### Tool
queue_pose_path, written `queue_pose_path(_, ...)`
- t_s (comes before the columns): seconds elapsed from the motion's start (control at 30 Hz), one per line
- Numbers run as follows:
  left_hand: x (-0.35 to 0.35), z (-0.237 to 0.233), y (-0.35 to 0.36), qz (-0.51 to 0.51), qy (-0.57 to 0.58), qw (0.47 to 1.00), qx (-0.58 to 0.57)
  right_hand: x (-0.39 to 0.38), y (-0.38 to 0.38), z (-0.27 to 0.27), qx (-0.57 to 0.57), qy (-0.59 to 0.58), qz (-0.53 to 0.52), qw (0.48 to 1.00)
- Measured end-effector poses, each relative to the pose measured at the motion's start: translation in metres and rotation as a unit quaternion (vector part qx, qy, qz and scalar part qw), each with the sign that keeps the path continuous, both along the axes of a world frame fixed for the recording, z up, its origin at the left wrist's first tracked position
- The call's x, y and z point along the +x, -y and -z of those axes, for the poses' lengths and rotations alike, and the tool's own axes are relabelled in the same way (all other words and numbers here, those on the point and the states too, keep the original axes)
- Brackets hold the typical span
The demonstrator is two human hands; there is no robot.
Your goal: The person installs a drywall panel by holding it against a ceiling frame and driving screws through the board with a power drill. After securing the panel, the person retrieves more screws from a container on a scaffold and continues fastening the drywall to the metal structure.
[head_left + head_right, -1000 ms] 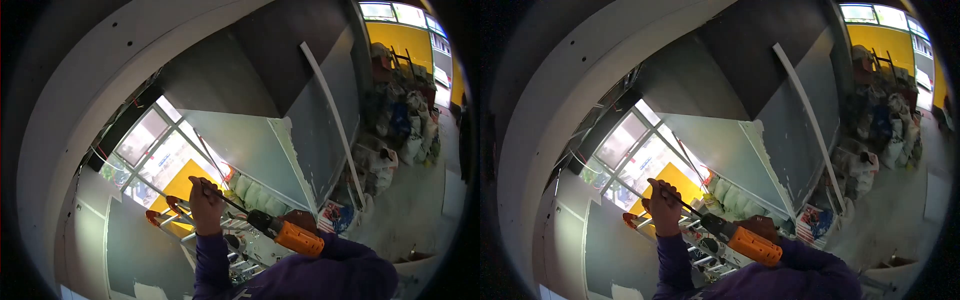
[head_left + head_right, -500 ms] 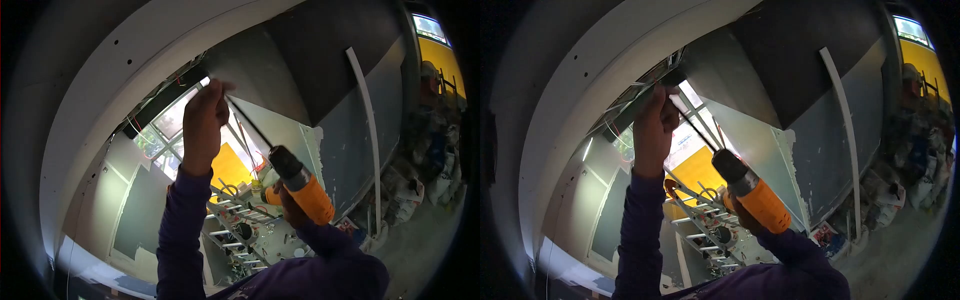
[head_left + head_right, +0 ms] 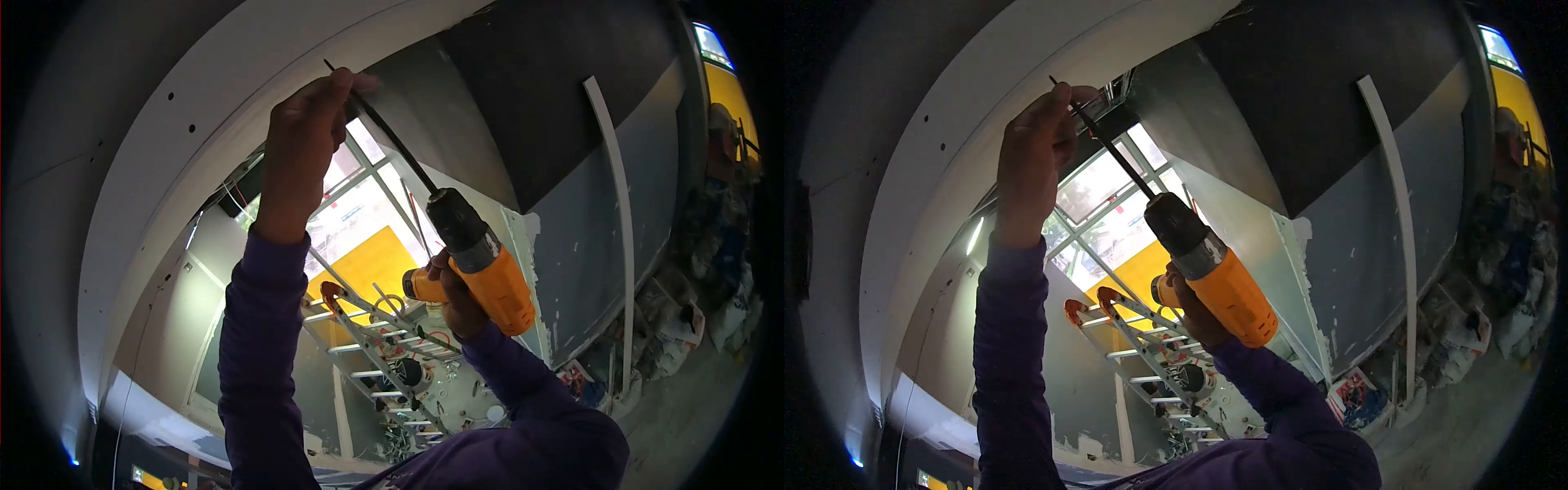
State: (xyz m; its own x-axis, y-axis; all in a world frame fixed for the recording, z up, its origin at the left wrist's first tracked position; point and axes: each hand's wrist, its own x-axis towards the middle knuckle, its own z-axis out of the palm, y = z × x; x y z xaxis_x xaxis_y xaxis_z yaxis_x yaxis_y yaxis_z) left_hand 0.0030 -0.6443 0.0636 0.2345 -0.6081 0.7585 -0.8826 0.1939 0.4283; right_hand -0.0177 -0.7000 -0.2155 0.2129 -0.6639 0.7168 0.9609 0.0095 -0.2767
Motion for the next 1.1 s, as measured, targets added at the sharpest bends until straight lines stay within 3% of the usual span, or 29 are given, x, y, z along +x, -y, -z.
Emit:
queue_pose_path(0.13, 0.001, -0.005, -0.004, -0.019, 0.056, 0.998, 0.004, 0.007, -0.002, -0.011, -0.011, 0.029, -0.006, 0.999)
queue_pose_path(0.2, 0.010, -0.003, -0.008, -0.101, 0.224, 0.966, -0.079, 0.013, -0.002, -0.015, -0.018, 0.035, -0.013, 0.999)
queue_pose_path(0.33, 0.003, -0.005, -0.050, -0.239, 0.503, 0.801, -0.218, 0.033, 0.002, -0.011, -0.025, 0.019, -0.015, 0.999)
queue_pose_path(0.4, -0.005, -0.025, -0.069, -0.341, 0.668, 0.629, -0.204, 0.040, 0.004, -0.010, -0.030, 0.011, 0.019, 0.999)
queue_pose_path(0.5, 0.001, -0.035, -0.080, -0.350, 0.715, 0.585, -0.153, 0.042, 0.008, -0.013, -0.044, -0.002, 0.067, 0.997)
queue_pose_path(0.57, 0.004, -0.040, -0.077, -0.339, 0.736, 0.569, -0.144, 0.036, 0.011, -0.020, -0.053, 0.012, 0.036, 0.998)
queue_pose_path(0.63, 0.005, -0.041, -0.076, -0.328, 0.747, 0.560, -0.143, 0.058, 0.014, 0.002, -0.028, -0.046, 0.111, 0.992)
queue_pose_path(0.83, 0.000, -0.036, -0.076, -0.357, 0.732, 0.564, -0.132, 0.078, 0.022, 0.016, -0.049, -0.060, 0.087, 0.993)
queue_pose_path(0.93, -0.003, -0.018, -0.080, -0.300, 0.625, 0.702, -0.163, 0.073, 0.021, 0.009, -0.064, -0.088, 0.127, 0.986)
queue_pose_path(1.0, -0.016, 0.018, -0.099, -0.334, 0.373, 0.855, -0.138, 0.076, 0.023, 0.007, -0.069, -0.094, 0.158, 0.981)
queue_pose_path(1.07, -0.005, 0.046, -0.128, -0.361, 0.230, 0.896, -0.119, 0.077, 0.028, 0.005, -0.076, -0.083, 0.175, 0.978)
queue_pose_path(1.1, 0.009, 0.069, -0.147, -0.350, 0.088, 0.925, -0.115, 0.075, 0.028, 0.002, -0.076, -0.072, 0.178, 0.978)
